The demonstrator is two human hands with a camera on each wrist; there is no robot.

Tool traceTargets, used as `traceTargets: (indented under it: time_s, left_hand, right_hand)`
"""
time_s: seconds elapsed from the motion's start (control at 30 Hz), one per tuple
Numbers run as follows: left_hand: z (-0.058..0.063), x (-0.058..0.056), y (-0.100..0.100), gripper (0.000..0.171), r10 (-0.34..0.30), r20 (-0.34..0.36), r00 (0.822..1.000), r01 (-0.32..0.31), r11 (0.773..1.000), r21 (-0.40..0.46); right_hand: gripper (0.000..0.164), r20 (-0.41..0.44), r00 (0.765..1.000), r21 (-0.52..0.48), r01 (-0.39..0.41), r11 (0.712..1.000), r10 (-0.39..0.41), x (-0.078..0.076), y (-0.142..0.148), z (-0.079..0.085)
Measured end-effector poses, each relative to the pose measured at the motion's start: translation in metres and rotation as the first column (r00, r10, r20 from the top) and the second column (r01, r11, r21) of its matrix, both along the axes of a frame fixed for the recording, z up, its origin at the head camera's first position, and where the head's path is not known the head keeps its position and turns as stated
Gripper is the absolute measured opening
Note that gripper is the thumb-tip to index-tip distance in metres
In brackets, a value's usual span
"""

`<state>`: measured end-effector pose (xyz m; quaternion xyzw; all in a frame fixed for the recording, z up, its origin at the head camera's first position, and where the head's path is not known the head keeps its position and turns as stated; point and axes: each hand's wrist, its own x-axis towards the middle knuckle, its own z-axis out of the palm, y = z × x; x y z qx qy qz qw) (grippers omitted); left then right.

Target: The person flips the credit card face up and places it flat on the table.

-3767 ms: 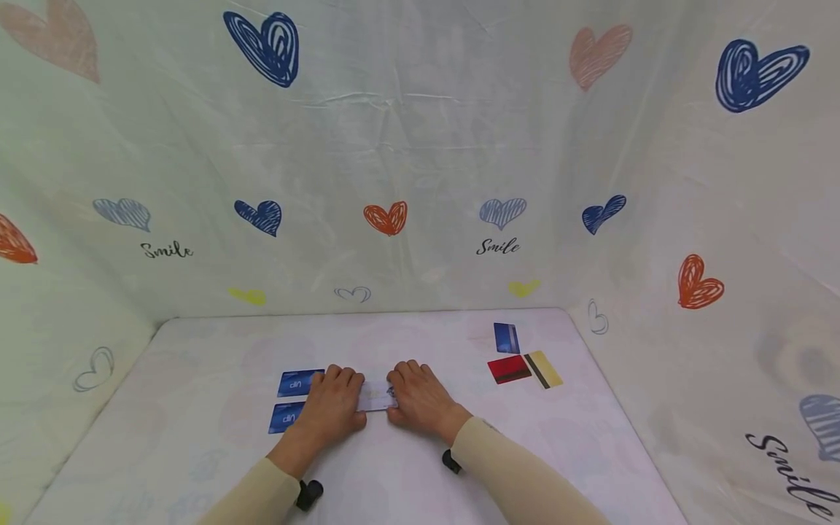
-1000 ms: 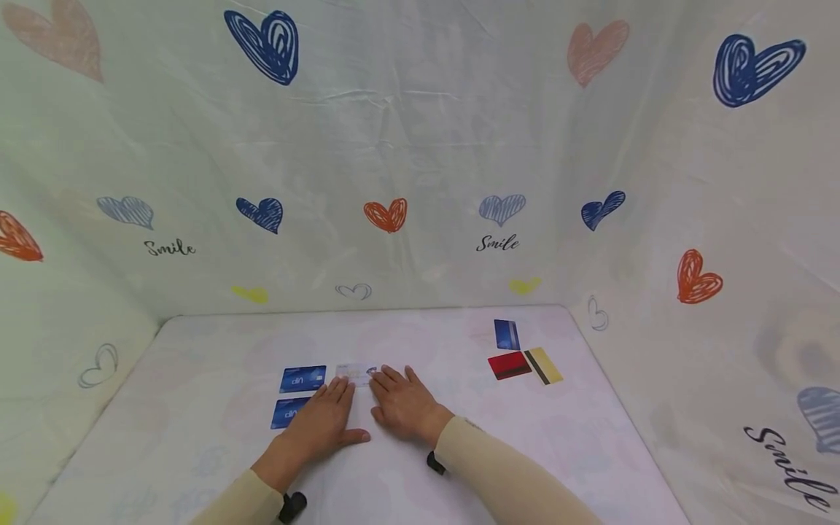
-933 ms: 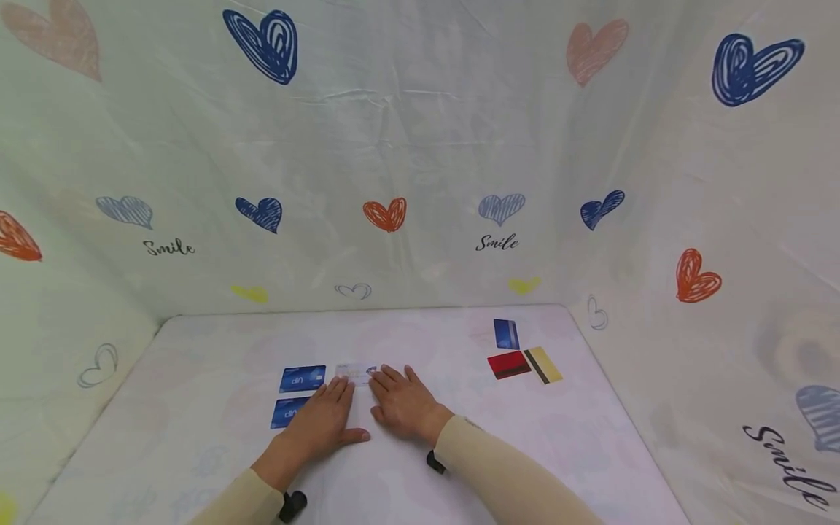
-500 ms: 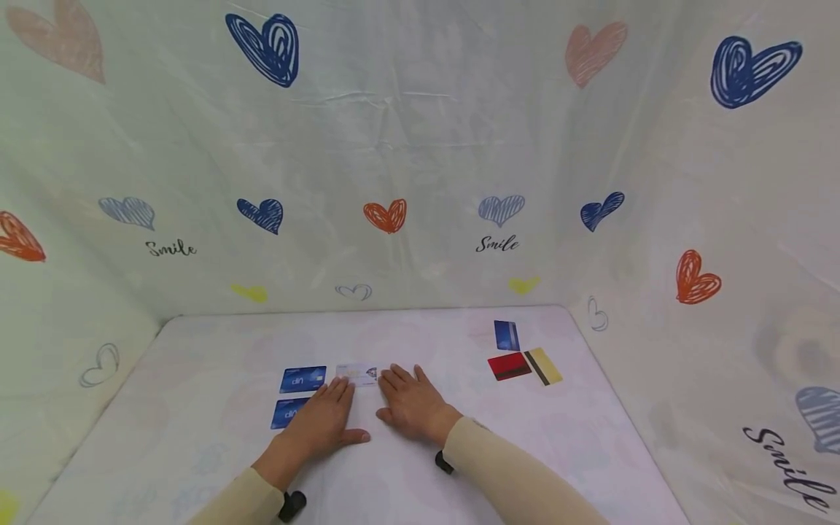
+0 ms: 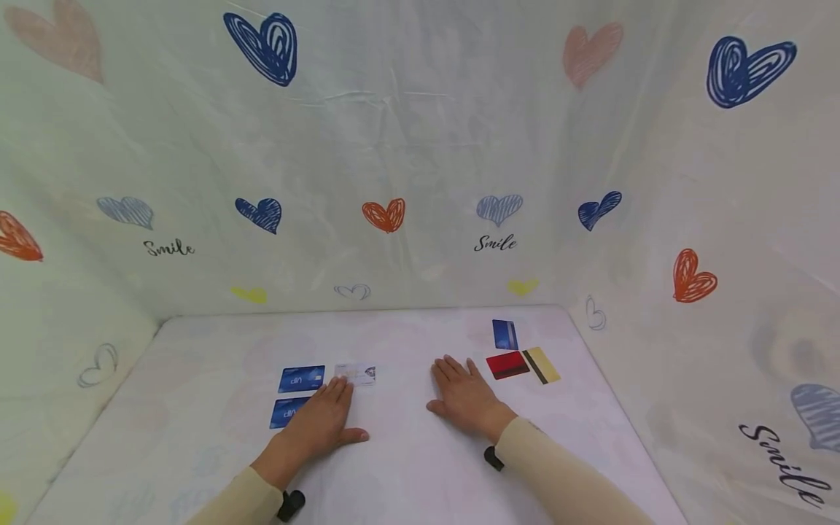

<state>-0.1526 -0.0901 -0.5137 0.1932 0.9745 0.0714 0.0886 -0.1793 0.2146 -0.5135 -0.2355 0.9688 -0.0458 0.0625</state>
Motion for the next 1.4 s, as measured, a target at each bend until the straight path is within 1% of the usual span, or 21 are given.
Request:
traceTargets:
  time_s: [0.1,0.23,0.3,0.43,0.57,0.7,0.87,1.07,1.17,1.3,1.4]
  left_hand:
    - [-0.001,-0.001,-0.001,0.103,0.008,0.015,1.0,-0.008,1.0,0.016]
    - [-0.003,-0.001,-0.001,0.103,0.011,0.028,1.0,-0.011,1.0,0.029]
    - [-0.003,-0.002,-0.001,0.103,0.009,0.022,1.0,-0.01,1.0,0.026]
    - [-0.003,-0.002,-0.001,0.103,0.003,0.014,1.0,-0.004,1.0,0.016]
    - [-0.003,-0.002,-0.002,0.103,-0.003,0.006,1.0,0.003,1.0,0.007]
    - [-0.002,-0.002,-0.002,0.104,0.0,0.013,1.0,0.0,1.0,0.003]
    - [-0.002,-0.002,-0.001,0.103,-0.001,0.018,1.0,0.0,1.0,0.004]
    - [-0.003,-0.002,-0.001,0.103,0.0,0.019,1.0,0.0,1.0,0.001]
    - [-0.005,-0.002,-0.001,0.103,0.0,0.021,1.0,0.0,1.0,-0.004]
    - [-0.007,-0.002,-0.001,0.104,0.002,0.017,1.0,-0.002,1.0,0.003]
    - [-0.007,-0.002,-0.001,0.104,0.003,0.012,1.0,-0.003,1.0,0.006]
  right_hand:
    - [0.077,-0.017,0.999,0.0,0.037,0.999,-0.037,0.0,0.031,0.003]
    - [0.077,-0.054,0.994,0.036,0.098,0.995,-0.096,0.0,0.072,0.002]
    - [0.077,-0.073,0.989,0.054,0.133,0.99,-0.129,0.0,0.089,0.001]
    - [0.078,-0.09,0.977,0.052,0.198,0.979,-0.193,0.004,0.113,-0.001]
    - [0.078,-0.106,0.97,0.052,0.225,0.973,-0.218,0.01,0.128,-0.005]
    - [0.074,-0.106,0.97,0.042,0.222,0.974,-0.217,0.015,0.132,-0.009]
    - [0.069,-0.111,0.972,0.014,0.211,0.977,-0.208,0.018,0.128,-0.009]
    - [0.066,-0.106,0.977,0.012,0.188,0.982,-0.186,0.02,0.115,-0.012]
    - [0.066,-0.119,0.979,0.024,0.172,0.985,-0.168,0.022,0.106,-0.013]
    - [0.064,-0.141,0.981,0.046,0.14,0.989,-0.133,0.025,0.096,-0.012]
    - [0.064,-0.132,0.985,0.044,0.114,0.993,-0.107,0.027,0.089,-0.011]
